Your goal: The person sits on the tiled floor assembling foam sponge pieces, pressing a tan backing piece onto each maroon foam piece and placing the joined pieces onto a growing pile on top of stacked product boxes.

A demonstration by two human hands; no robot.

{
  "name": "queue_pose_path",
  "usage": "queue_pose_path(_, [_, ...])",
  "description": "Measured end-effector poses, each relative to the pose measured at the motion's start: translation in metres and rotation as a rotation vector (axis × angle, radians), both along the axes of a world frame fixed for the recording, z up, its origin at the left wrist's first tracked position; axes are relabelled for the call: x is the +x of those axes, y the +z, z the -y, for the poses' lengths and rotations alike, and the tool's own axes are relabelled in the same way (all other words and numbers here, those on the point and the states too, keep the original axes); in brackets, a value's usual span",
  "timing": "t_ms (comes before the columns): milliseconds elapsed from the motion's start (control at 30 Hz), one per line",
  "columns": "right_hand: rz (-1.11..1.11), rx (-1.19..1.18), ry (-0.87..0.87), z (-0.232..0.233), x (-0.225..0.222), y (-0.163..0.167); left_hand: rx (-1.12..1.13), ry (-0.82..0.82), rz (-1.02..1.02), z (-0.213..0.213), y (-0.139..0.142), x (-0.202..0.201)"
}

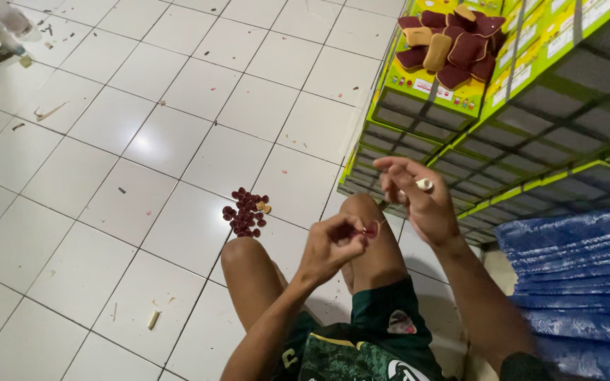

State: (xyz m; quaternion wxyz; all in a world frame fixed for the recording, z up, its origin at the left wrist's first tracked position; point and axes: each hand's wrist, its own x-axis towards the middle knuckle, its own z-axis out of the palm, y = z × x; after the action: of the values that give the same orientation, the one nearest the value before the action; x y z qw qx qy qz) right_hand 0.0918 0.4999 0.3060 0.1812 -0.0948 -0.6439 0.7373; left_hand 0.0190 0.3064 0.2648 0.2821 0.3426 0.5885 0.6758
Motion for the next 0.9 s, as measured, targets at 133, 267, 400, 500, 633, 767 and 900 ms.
queue_pose_path(133, [0.104,0.688,-0.027,0.005,0.013,-0.006,-0.051,0.280,-0.347,0.006,0.000,-0.017])
queue_pose_path(267, [0.192,0.573,0.082,0.013,0.017,-0.019,-0.006,0.263,-0.401,0.008,0.004,-0.035])
queue_pose_path(400, [0.144,0.132,0.084,-0.002,0.005,-0.019,0.149,-0.087,-0.208,-0.005,-0.005,-0.027])
queue_pose_path(500, [0.069,0.011,0.108,-0.011,-0.005,-0.019,0.113,-0.264,0.129,-0.021,-0.021,-0.005])
queue_pose_path(633, [0.072,0.082,-0.004,-0.020,-0.006,-0.019,0.120,-0.153,0.299,-0.022,-0.035,-0.009])
queue_pose_path(767, [0.138,0.632,-0.047,0.002,0.007,-0.026,-0.067,0.187,-0.267,-0.011,-0.030,-0.031])
queue_pose_path(900, [0.067,0.981,0.165,0.014,0.016,-0.028,-0.088,0.196,-0.634,-0.007,-0.019,-0.035])
